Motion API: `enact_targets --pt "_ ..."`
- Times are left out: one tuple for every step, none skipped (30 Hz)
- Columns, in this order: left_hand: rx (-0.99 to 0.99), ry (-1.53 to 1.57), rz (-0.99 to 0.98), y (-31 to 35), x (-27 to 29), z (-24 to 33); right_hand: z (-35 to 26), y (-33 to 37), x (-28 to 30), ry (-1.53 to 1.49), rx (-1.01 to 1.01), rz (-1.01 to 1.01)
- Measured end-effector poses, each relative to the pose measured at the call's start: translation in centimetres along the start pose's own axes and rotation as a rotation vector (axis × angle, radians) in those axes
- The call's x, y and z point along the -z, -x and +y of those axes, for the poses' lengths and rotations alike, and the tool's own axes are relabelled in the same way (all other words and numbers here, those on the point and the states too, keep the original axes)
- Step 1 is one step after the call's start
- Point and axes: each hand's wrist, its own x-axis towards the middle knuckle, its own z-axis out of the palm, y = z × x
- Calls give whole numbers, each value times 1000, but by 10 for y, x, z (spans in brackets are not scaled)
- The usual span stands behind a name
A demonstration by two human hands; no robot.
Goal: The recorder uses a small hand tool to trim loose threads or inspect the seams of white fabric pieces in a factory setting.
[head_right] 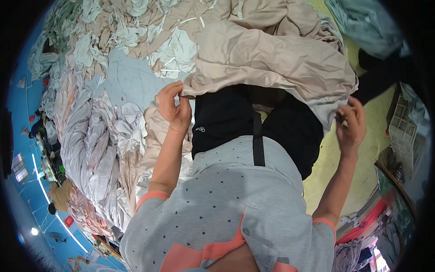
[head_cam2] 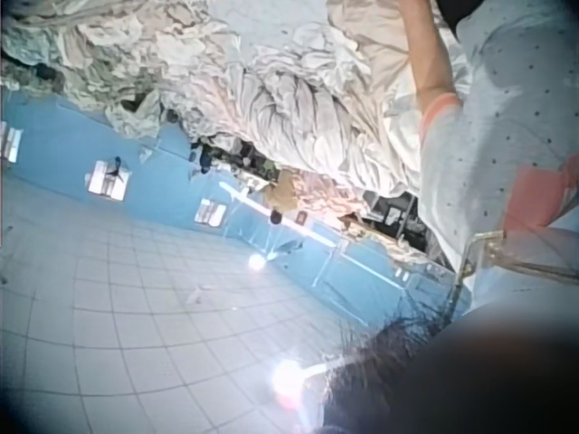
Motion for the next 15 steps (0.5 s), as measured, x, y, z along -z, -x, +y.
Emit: enact_targets --pt "5 25 4 2 1 1 -9 4 -1 -80 43 -88" --pt "7 24 8 4 0 4 -20 8 -3 -152 78 -174" --pt "14 53 15 6 0 7 -41 5 -14 -179 179 -150" --pt "16 86 20 8 -1 9 -67 0 -29 -204 277 -121" --pt "27 80 8 11 1 11 -91 -6 -46 -304 293 -137" --pt "27 81 14 13 2 15 -114 -13 -60 -398 307 -153" --pt "50 105 14 15 6 19 -137 -20 -72 -525 247 -207" --pt "71 148 13 16 5 25 -156 -27 -81 -633 176 -258" --pt "84 169 9 14 4 31 -176 -33 -93 -725 128 -264" --pt "80 174 15 15 5 37 -185 -38 -106 -817 82 -270" --pt "129 225 5 15 6 43 -182 -37 -119 -814 90 -268" --pt "180 278 -3 15 6 47 -177 -36 -132 -819 154 -292" --pt "161 284 5 13 4 50 -171 -34 -139 -822 217 -318" --pt "167 282 16 13 2 50 -169 -35 -134 -818 227 -325" --pt "236 297 -75 12 -1 49 -170 -38 -124 -775 188 -289"
